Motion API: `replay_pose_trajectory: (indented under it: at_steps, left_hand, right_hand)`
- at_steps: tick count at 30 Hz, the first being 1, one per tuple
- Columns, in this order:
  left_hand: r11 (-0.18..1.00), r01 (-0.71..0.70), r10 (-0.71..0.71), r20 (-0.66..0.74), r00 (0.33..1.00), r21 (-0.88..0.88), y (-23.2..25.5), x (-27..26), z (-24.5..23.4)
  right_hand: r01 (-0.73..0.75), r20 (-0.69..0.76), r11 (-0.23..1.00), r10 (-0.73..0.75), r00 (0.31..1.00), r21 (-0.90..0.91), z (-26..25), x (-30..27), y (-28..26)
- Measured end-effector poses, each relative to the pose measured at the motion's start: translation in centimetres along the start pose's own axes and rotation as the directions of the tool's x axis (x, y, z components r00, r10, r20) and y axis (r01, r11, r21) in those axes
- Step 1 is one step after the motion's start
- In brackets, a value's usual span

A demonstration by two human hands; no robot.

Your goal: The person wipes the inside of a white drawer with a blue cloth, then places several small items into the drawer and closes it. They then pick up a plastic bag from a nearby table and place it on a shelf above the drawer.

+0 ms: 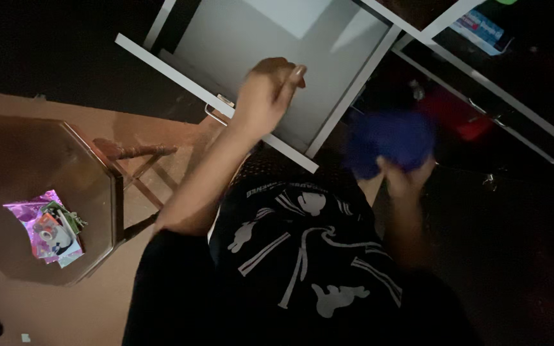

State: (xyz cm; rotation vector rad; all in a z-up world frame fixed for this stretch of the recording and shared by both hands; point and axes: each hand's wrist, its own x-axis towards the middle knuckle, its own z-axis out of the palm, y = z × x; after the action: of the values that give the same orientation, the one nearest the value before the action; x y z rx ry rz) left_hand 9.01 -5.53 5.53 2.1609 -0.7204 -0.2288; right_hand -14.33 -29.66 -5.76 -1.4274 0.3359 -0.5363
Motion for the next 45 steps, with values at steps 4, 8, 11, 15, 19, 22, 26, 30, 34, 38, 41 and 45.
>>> replay_pose_trajectory:
  at_steps: [4, 8, 11, 15, 19, 22, 26, 30, 34, 38, 41, 45]
  left_hand:
    - [0.982, -0.189, 0.174, -0.381, 0.908, -0.004, 1.4, -4.0, -2.6]
    - [0.987, -0.083, -0.011, -0.577, 0.817, -0.137, -0.9, -8.0, -2.6]
    - [0.978, -0.012, -0.117, -0.593, 0.797, -0.209, -3.4, -11.2, -1.5]
    - [0.987, 0.035, -0.138, -0.707, 0.693, -0.158, -5.9, -13.8, 0.4]
    - [0.985, 0.123, -0.174, -0.729, 0.662, -0.123, -5.1, -16.2, 1.8]
    - [0.999, 0.042, -0.024, -0.706, 0.708, 0.009, -3.9, -17.1, 1.8]
    - [0.995, -0.013, 0.074, -0.623, 0.779, 0.101, -2.9, -17.2, 1.9]
    - [0.987, -0.079, 0.143, -0.550, 0.823, 0.139, -2.6, -16.3, 1.9]
    - [0.984, -0.051, 0.144, -0.586, 0.798, 0.173, -3.5, -15.0, 1.5]
    - [0.924, 0.084, 0.195, -0.650, 0.735, 0.373, -7.8, -12.8, -1.1]
    - [0.889, 0.190, 0.086, -0.559, 0.825, 0.417, -11.6, -11.2, -2.5]
    - [0.796, 0.168, 0.113, -0.416, 0.902, 0.581, -15.8, -11.3, -3.5]
  right_hand:
    - [0.395, 0.633, 0.870, -0.132, 0.763, -0.294, 3.0, -0.5, -2.3]
    - [0.577, 0.841, 0.768, -0.095, 0.532, -0.279, 10.3, 0.4, -3.5]
    - [0.582, 0.842, 0.790, -0.172, 0.512, -0.193, 14.6, 2.0, -4.0]
    - [0.645, 0.933, 0.706, 0.061, 0.356, -0.292, 20.0, 6.0, -5.3]
    - [0.743, 0.945, 0.622, -0.014, 0.325, -0.247, 19.1, 5.6, -7.1]
    - [0.644, 0.943, 0.697, 0.150, 0.298, -0.315, 13.8, 4.3, -8.1]
    - [0.389, 0.835, 0.742, 0.521, 0.179, -0.547, 2.1, 5.1, -9.4]
    - [-0.011, 0.605, 0.786, 0.484, 0.632, -0.618, -8.9, 4.0, -11.1]
    - [-0.203, 0.161, 0.883, 0.294, 0.942, -0.424, -7.6, 2.2, -10.7]
    - [-0.104, 0.083, 0.332, 0.503, 0.860, -0.938, 7.3, 0.2, -5.6]
    - [0.597, 0.753, 0.481, 0.247, 0.611, -0.642, 15.8, -0.4, -5.4]
    - [0.767, 0.856, 0.415, 0.060, 0.514, -0.489, 22.0, 1.1, -6.7]
